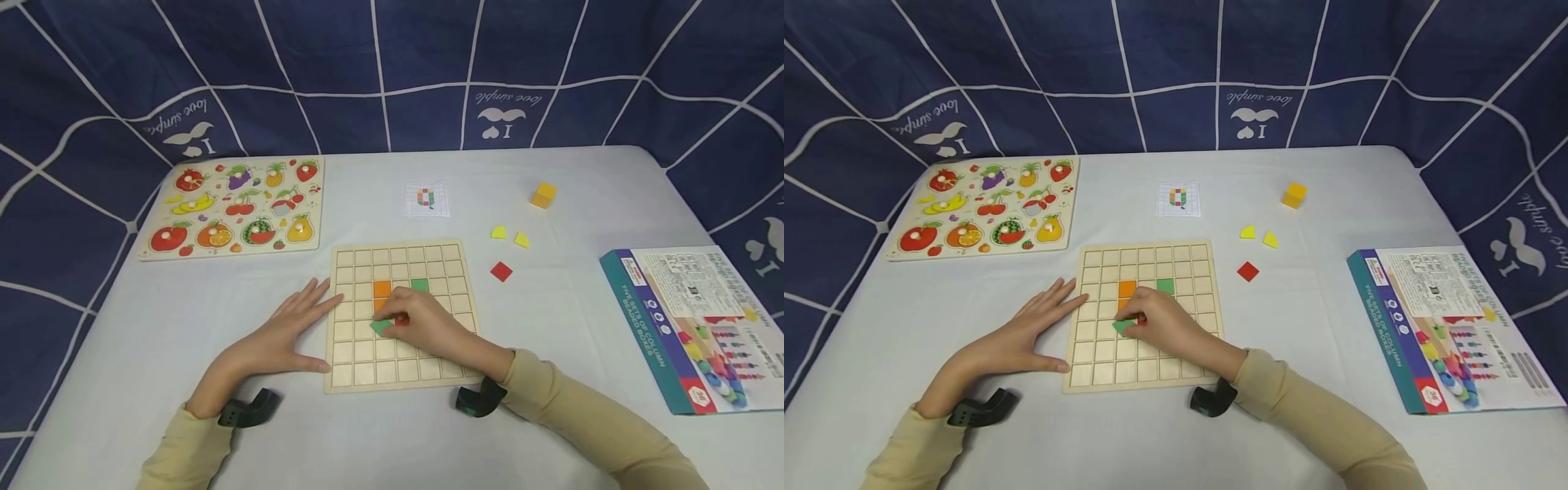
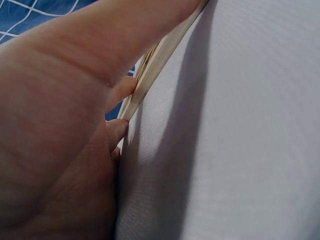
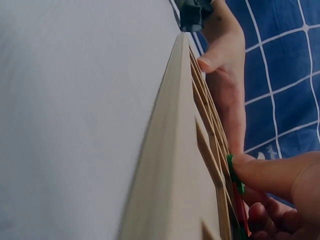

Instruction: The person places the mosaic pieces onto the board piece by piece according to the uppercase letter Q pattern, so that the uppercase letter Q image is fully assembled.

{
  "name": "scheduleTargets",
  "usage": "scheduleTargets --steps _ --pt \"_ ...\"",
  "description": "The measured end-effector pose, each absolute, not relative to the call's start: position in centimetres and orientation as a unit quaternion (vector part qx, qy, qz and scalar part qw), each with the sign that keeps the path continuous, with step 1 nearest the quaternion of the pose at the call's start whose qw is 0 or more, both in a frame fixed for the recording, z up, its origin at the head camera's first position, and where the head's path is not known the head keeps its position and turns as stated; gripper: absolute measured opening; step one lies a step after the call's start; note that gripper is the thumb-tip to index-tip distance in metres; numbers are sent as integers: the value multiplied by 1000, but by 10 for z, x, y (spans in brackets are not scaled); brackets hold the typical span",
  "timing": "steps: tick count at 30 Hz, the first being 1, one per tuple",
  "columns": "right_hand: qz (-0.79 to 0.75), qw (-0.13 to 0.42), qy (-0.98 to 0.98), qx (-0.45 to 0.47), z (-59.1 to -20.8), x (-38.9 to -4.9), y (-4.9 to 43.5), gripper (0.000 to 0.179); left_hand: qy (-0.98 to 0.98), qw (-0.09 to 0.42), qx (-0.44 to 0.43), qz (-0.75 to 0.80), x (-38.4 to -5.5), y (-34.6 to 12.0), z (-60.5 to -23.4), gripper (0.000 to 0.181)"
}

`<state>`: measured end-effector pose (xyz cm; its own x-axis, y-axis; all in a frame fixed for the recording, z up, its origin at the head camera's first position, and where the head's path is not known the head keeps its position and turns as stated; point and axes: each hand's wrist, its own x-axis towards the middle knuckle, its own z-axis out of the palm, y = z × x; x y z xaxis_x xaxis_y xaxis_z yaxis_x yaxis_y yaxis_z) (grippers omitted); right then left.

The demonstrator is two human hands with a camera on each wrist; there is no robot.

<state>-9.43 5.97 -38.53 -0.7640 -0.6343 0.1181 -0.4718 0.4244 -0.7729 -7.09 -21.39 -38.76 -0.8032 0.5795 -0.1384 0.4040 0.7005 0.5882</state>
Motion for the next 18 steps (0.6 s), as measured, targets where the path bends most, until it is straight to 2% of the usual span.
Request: scheduleTargets --steps 11,18 --pt "-419 89 840 -332 -382 -93 57 16 909 159 268 275 -71 -214 -387 107" --pt "-474 108 816 -311 -382 -96 60 14 910 161 268 274 -71 -214 -387 106"
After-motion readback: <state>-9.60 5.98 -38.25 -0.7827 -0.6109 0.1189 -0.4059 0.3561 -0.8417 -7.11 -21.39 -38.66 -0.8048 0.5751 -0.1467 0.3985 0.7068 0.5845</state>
